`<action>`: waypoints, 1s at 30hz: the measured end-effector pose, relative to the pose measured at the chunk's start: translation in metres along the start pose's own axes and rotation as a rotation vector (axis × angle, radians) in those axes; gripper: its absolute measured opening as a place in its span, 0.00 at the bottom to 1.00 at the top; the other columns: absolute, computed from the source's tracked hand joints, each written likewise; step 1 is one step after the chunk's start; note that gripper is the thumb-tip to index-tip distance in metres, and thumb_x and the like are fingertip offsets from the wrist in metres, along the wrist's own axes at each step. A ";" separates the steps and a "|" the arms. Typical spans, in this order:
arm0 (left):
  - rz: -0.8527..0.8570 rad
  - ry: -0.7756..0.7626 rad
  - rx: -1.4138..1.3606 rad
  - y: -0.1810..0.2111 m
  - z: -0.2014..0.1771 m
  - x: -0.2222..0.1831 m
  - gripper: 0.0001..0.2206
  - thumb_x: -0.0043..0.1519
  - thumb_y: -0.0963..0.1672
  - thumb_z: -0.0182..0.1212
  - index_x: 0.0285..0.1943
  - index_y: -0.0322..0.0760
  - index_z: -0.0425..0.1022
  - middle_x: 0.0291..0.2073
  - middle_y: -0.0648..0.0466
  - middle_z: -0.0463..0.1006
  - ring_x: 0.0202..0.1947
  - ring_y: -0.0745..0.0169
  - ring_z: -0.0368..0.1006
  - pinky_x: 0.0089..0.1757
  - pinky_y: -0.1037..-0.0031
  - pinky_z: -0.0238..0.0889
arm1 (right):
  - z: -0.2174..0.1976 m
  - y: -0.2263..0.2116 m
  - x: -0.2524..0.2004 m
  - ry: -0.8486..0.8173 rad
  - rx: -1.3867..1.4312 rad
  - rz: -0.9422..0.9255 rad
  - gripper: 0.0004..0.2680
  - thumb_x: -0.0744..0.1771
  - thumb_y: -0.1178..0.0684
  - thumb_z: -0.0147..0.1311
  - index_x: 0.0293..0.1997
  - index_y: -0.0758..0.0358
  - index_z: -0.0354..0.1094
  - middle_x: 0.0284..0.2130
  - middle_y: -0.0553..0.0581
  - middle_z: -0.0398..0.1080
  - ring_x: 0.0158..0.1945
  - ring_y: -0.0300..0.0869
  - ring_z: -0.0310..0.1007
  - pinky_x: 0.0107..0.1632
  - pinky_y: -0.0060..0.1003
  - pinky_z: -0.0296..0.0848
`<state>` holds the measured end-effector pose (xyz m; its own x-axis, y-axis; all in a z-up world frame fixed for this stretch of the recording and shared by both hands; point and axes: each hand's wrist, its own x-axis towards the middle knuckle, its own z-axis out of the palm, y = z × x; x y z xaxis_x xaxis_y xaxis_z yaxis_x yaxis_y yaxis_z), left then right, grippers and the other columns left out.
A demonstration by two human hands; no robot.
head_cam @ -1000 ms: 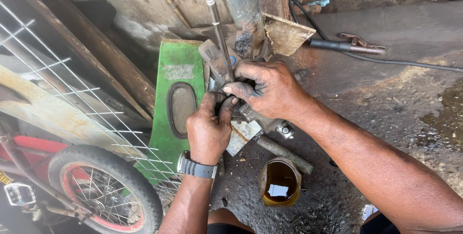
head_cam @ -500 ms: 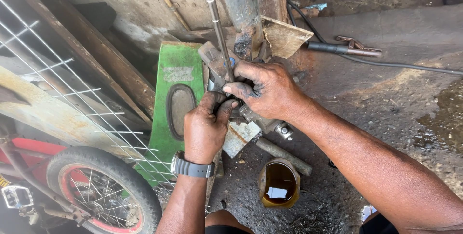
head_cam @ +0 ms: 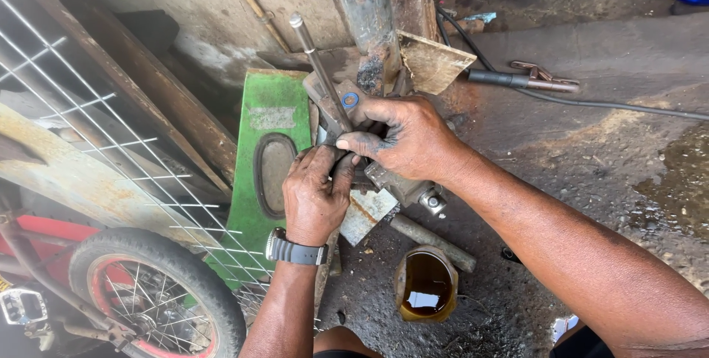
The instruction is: The person is modifying a metal rod by attaching a bracket and securing the assembly in a bench vise for further adjustment.
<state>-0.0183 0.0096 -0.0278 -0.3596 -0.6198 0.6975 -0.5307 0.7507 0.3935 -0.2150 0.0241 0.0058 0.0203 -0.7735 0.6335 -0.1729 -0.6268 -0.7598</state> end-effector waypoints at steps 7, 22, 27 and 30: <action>-0.020 -0.022 -0.006 0.004 -0.007 0.003 0.06 0.64 0.44 0.70 0.36 0.40 0.79 0.27 0.46 0.80 0.37 0.33 0.80 0.42 0.50 0.72 | 0.000 -0.003 -0.004 -0.007 0.005 0.096 0.05 0.63 0.60 0.70 0.38 0.64 0.77 0.25 0.61 0.77 0.29 0.46 0.83 0.33 0.39 0.79; -0.036 -0.151 0.140 0.012 -0.014 0.005 0.07 0.66 0.46 0.65 0.39 0.40 0.77 0.31 0.51 0.81 0.33 0.44 0.78 0.36 0.57 0.69 | 0.048 0.097 -0.279 0.108 0.134 0.915 0.19 0.65 0.71 0.48 0.55 0.54 0.76 0.57 0.53 0.77 0.60 0.44 0.78 0.63 0.39 0.80; -0.026 -0.158 0.143 0.010 -0.015 0.004 0.09 0.67 0.46 0.64 0.37 0.40 0.74 0.29 0.51 0.78 0.32 0.44 0.75 0.35 0.57 0.65 | 0.062 0.009 -0.236 -0.158 0.304 0.631 0.21 0.66 0.54 0.58 0.69 0.52 0.68 0.52 0.49 0.80 0.38 0.34 0.76 0.43 0.35 0.76; -0.034 -0.161 0.098 0.012 -0.017 0.006 0.07 0.66 0.45 0.65 0.38 0.38 0.75 0.30 0.50 0.80 0.31 0.47 0.75 0.35 0.59 0.68 | 0.045 0.003 -0.222 -0.101 0.276 0.416 0.23 0.67 0.49 0.58 0.72 0.55 0.60 0.57 0.62 0.76 0.51 0.43 0.78 0.57 0.44 0.79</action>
<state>-0.0144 0.0188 -0.0086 -0.4546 -0.6787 0.5768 -0.6137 0.7080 0.3495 -0.1754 0.1900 -0.1439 0.1022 -0.9596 0.2622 0.0799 -0.2548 -0.9637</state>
